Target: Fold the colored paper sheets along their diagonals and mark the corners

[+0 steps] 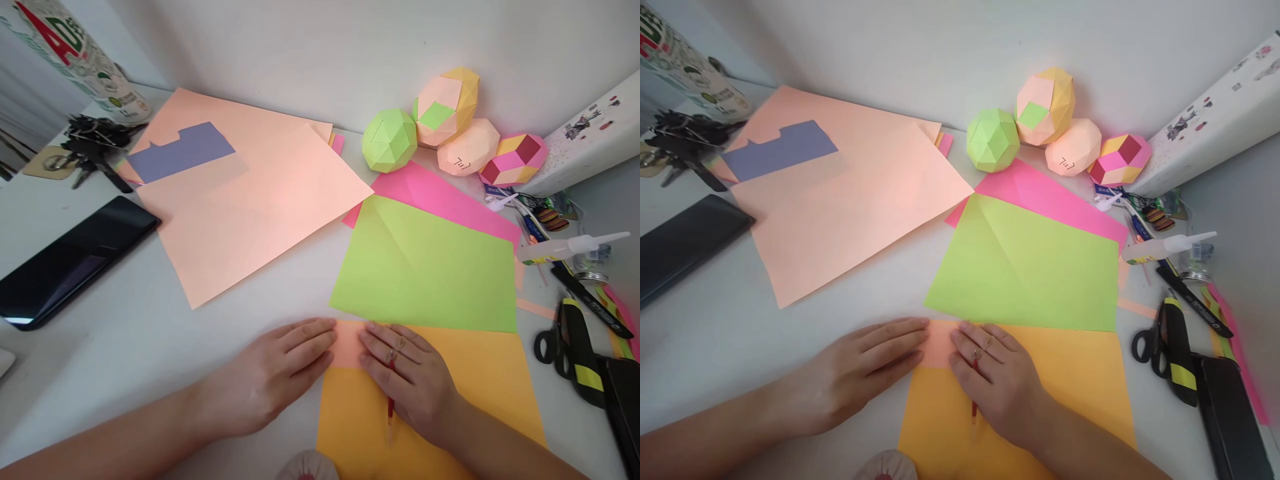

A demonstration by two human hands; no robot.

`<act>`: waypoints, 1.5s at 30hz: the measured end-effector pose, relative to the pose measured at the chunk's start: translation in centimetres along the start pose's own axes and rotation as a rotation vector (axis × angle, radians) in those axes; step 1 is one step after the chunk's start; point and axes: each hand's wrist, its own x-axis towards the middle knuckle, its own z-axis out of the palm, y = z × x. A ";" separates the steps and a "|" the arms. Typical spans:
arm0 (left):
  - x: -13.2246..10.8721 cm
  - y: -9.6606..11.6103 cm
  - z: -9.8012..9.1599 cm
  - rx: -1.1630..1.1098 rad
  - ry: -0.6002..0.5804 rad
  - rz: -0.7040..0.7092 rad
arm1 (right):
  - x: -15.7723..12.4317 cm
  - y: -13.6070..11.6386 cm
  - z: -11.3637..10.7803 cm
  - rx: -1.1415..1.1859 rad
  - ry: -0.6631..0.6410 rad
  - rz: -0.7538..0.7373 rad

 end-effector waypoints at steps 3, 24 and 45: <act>-0.1 -0.1 0.1 -0.007 0.002 -0.002 | -0.1 0.0 0.1 -0.013 0.008 -0.002; 0.1 -0.2 0.1 -0.020 0.019 0.006 | -0.3 -0.1 0.2 -0.017 -0.006 -0.005; 2.3 5.5 2.8 0.582 -0.257 -0.009 | 0.9 0.4 -0.2 0.430 0.104 0.214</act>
